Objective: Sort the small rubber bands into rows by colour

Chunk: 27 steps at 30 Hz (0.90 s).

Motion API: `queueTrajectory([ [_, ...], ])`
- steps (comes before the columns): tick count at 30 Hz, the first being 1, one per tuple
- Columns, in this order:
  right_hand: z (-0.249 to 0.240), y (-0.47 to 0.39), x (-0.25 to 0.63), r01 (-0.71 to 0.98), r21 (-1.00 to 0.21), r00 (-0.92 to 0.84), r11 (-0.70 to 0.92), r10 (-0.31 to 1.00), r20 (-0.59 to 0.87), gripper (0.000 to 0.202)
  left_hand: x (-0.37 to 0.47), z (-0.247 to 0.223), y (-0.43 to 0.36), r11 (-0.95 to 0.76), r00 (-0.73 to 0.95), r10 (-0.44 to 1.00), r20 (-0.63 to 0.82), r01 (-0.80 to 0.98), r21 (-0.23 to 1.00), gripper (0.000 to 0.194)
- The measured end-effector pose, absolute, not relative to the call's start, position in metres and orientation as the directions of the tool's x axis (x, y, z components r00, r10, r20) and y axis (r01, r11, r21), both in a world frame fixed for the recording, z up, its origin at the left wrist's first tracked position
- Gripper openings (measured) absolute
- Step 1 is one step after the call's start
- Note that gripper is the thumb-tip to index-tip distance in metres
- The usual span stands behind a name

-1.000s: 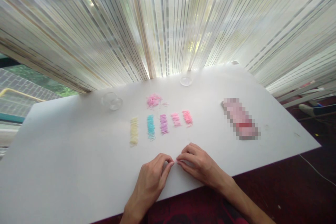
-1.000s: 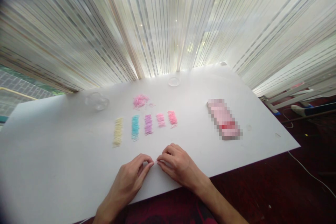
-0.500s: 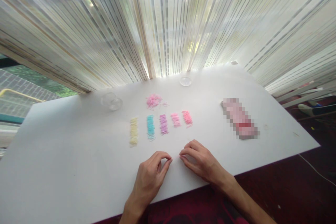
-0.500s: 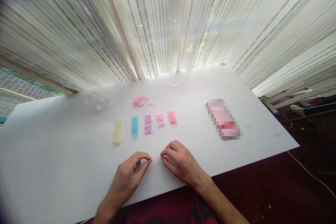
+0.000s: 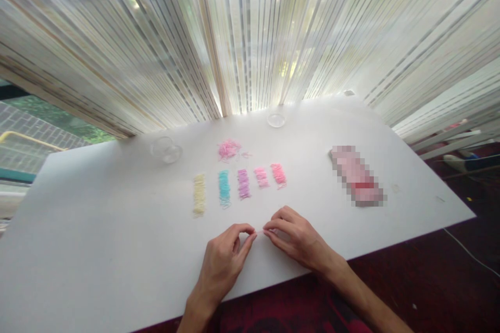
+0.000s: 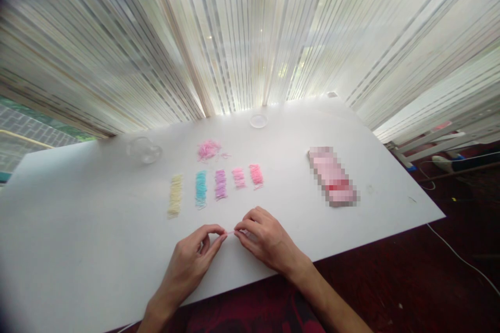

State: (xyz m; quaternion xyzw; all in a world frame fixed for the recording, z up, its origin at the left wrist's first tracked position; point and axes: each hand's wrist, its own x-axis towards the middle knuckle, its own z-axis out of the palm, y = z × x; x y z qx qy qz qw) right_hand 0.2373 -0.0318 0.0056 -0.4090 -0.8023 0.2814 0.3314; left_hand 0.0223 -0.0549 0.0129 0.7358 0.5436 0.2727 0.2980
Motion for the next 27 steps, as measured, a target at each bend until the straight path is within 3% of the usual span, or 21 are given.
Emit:
queueTrajectory([
  [6,0.005,-0.028,0.241,0.485,-0.713,-0.407,0.506,0.852,0.329,0.012,0.021,0.013,-0.055,-0.209,0.249,0.967,0.052,0.659,0.722,0.015],
  [13,-0.004,0.009,0.280,0.667,-0.643,-0.127,0.376,0.908,0.399,0.014,0.021,0.015,-0.056,-0.252,0.262,0.961,0.095,0.673,0.695,0.014],
  [27,-0.014,0.029,0.288,0.735,-0.576,-0.135,0.357,0.910,0.391,0.019,0.025,0.012,-0.055,-0.313,0.335,0.936,0.103,0.667,0.676,0.012],
])
